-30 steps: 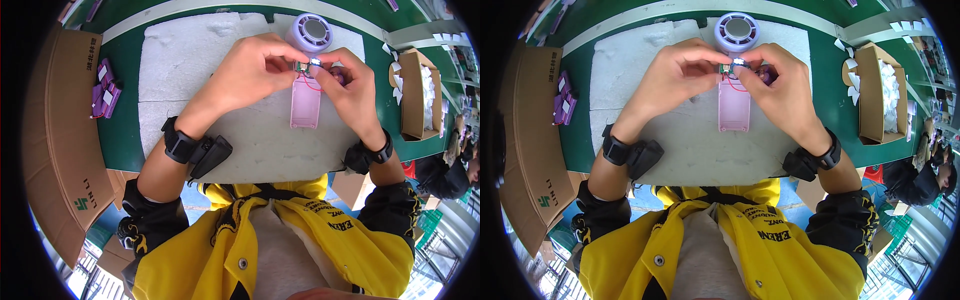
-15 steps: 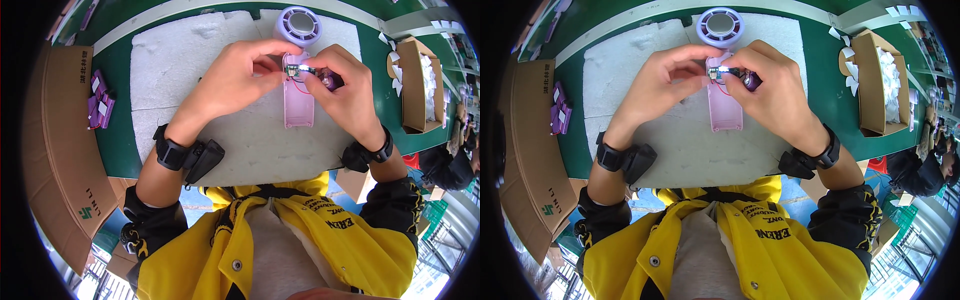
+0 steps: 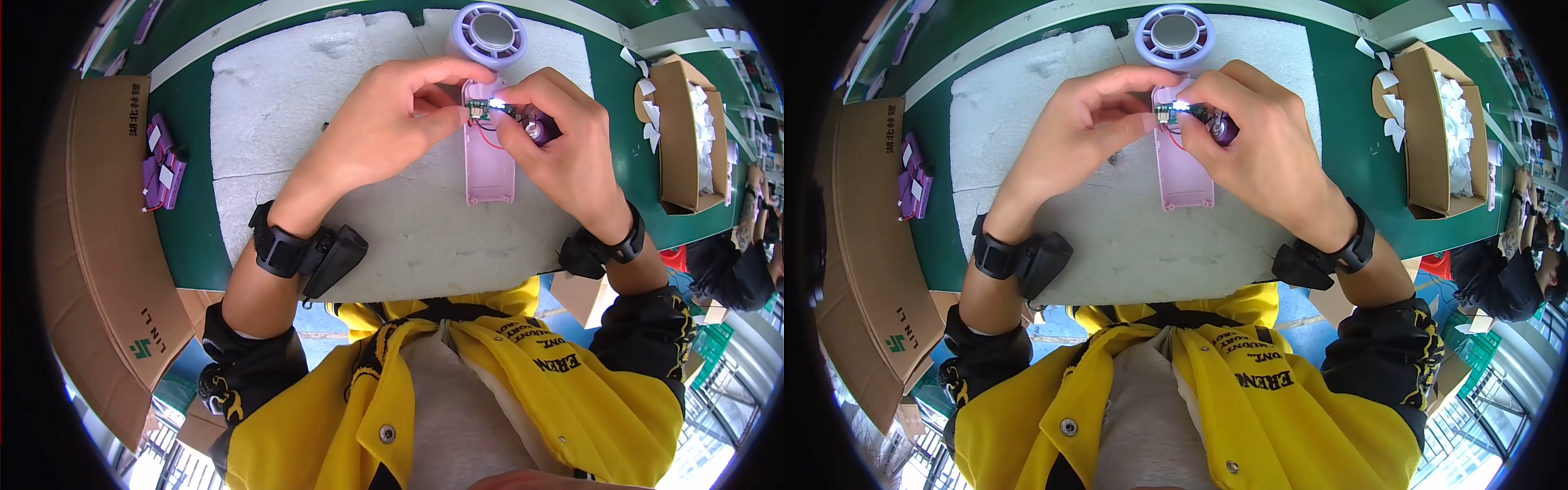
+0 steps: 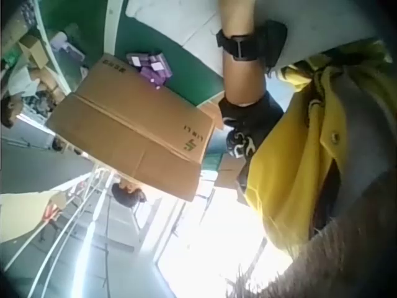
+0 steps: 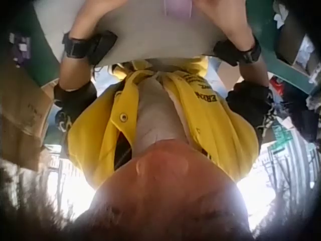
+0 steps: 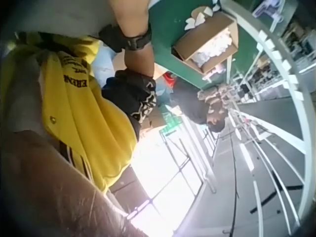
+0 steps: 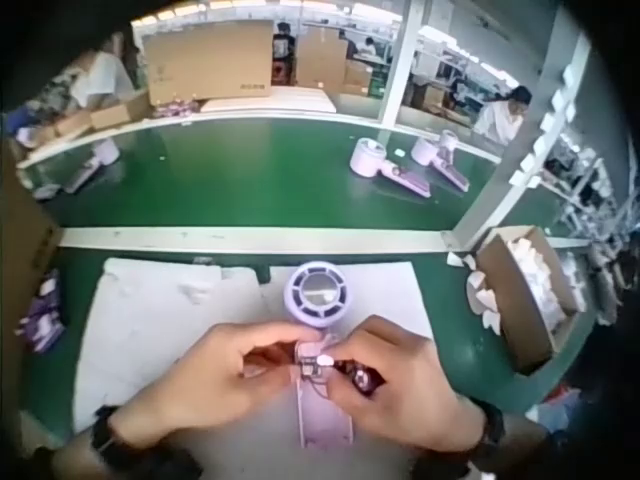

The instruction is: The person applies tape to a battery pack, picks up a fan housing, and connects the battery pack to a circuit board. They then press the battery pack into the housing and set the assembly aside before repeating the process.

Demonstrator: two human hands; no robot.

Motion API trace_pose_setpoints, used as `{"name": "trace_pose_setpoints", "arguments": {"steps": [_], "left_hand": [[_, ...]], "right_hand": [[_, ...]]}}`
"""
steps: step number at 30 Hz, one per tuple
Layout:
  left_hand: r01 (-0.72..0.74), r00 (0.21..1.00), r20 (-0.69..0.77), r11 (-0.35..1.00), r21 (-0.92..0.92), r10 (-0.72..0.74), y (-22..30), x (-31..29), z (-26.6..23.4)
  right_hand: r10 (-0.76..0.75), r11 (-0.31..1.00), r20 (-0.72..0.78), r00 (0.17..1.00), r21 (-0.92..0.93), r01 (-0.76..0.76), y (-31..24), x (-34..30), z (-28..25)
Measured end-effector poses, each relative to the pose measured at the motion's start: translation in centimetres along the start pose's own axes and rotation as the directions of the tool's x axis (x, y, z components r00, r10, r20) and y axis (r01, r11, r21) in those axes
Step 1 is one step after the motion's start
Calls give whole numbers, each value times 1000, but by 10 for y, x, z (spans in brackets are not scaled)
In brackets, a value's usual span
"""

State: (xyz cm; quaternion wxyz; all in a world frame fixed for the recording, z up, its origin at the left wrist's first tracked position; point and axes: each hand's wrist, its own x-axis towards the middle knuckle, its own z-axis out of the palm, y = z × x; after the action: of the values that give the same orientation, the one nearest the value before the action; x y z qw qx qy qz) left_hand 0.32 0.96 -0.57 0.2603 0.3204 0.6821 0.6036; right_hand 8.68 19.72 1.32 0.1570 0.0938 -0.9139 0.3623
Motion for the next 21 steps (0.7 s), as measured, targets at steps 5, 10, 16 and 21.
{"name": "trace_pose_setpoints", "arguments": {"steps": [5,10,16,21], "left_hand": [[31,1000,-1,999,6,-31,2,-1,0],[30,1000,-3,1000,4,-30,1,0,0],[40,998,-56,999,-1,-40,1,1,3],[29,994,-105,1000,0,-29,-1,3,5]], "right_hand": [[-14,1000,8,1000,7,14,1,0,0],[-26,1000,21,999,0,26,2,0,-1],[-8,1000,36,999,-5,8,3,0,-2],[-56,998,-14,998,-20,56,4,3,-2]]}}
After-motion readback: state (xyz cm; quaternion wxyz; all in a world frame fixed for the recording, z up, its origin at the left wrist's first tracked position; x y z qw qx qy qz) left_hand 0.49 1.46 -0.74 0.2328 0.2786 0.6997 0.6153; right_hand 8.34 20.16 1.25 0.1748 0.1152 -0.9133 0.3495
